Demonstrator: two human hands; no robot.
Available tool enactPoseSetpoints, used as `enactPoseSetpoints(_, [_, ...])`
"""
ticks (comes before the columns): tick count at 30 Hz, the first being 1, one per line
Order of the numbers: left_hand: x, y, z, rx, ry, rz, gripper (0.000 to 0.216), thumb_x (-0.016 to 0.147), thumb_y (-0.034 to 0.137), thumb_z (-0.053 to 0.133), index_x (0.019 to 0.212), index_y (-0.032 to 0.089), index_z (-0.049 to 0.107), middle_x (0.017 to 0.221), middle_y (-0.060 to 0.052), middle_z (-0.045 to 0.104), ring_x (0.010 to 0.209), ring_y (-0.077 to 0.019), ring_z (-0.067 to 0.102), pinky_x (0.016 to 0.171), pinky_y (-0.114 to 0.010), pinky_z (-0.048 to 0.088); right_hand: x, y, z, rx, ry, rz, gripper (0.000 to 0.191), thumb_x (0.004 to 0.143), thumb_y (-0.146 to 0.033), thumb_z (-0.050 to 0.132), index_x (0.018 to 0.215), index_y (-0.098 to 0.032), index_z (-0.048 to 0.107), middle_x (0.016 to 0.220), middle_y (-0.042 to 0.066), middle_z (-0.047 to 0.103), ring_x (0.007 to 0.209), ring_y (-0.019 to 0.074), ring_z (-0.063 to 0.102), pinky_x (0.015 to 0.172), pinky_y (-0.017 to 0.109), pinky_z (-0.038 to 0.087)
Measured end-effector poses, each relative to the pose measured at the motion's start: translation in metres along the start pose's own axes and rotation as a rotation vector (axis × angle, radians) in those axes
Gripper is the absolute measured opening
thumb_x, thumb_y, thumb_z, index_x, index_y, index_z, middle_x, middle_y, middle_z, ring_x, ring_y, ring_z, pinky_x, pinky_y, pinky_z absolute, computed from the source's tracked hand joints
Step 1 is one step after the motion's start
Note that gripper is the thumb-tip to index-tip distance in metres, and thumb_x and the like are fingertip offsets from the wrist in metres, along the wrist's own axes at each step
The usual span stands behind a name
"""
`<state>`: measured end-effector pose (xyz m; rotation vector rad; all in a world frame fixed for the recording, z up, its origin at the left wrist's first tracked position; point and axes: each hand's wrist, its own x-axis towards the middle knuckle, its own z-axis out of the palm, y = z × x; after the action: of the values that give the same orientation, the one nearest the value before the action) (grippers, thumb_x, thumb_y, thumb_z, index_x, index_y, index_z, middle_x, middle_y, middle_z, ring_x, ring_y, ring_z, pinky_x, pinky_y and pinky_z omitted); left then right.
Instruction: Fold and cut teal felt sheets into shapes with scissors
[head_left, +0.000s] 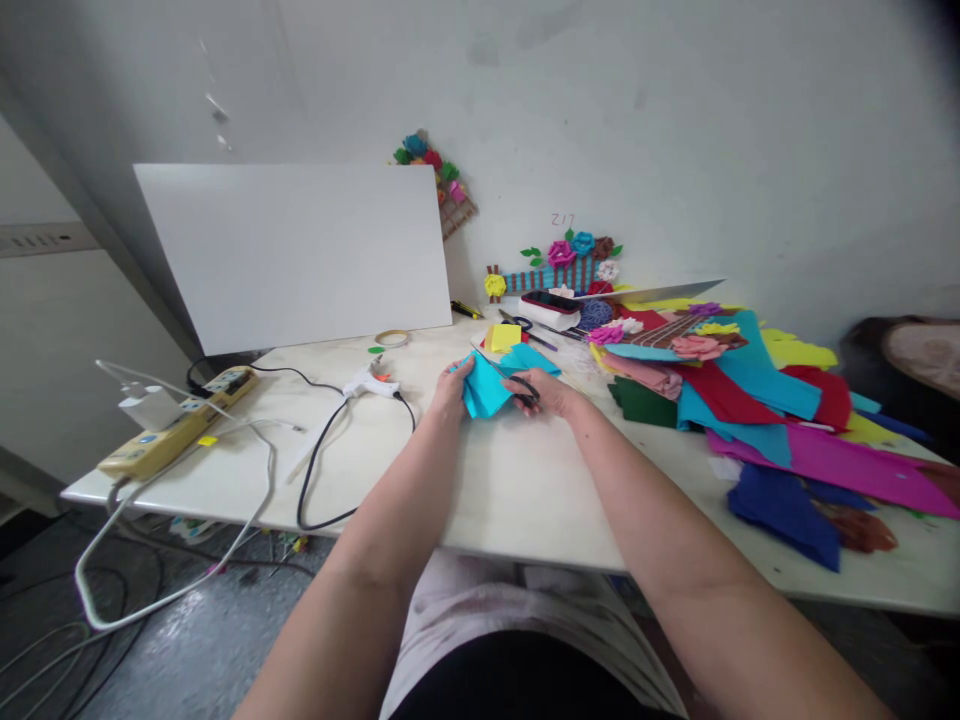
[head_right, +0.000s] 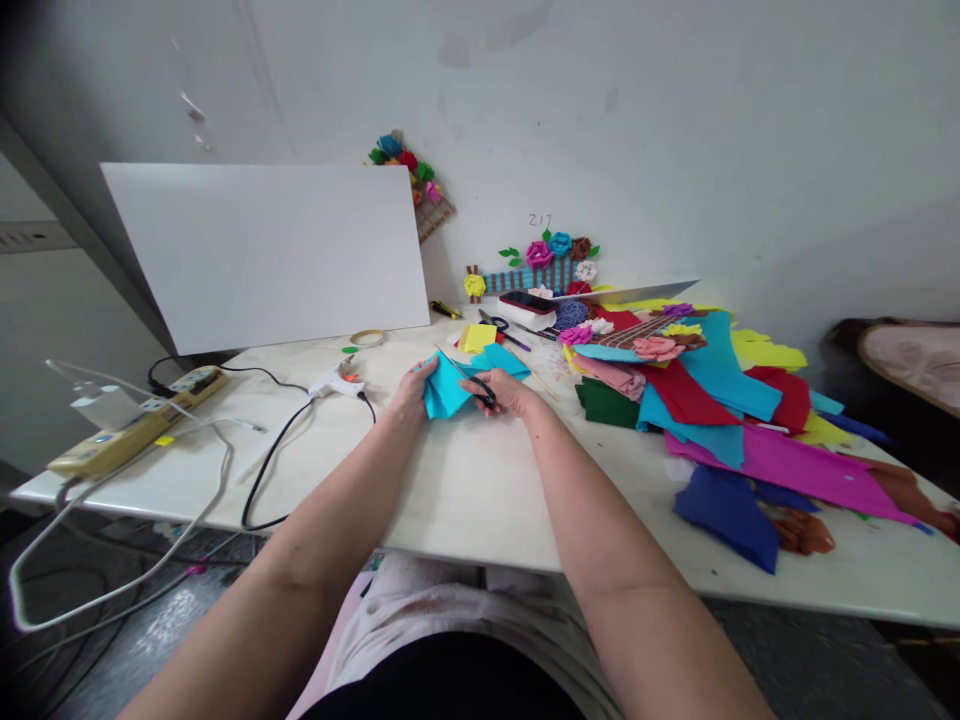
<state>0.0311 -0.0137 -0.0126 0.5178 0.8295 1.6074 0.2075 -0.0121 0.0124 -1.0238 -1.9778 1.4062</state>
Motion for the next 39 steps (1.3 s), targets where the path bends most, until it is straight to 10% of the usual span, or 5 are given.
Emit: enactPoseSetpoints(39, [-0.009, 0.004, 0.005, 0.063, -0.023, -0.001, 0.023, 0.067, 0.020, 0.078, 0.075, 0.016, 0.057, 0.062, -0.002, 0.064, 0.059, -0.0173, 0.062, 0.065, -0.032, 0.055, 0.003, 0.001, 0.001, -0.009, 0.039, 0.012, 0.037, 0.079, -0.049, 0.064, 0.065, -0.018, 0.049, 0.044, -0.003, 0.054, 0.031, 0.0063, 0.042, 0.029, 0.017, 0.028])
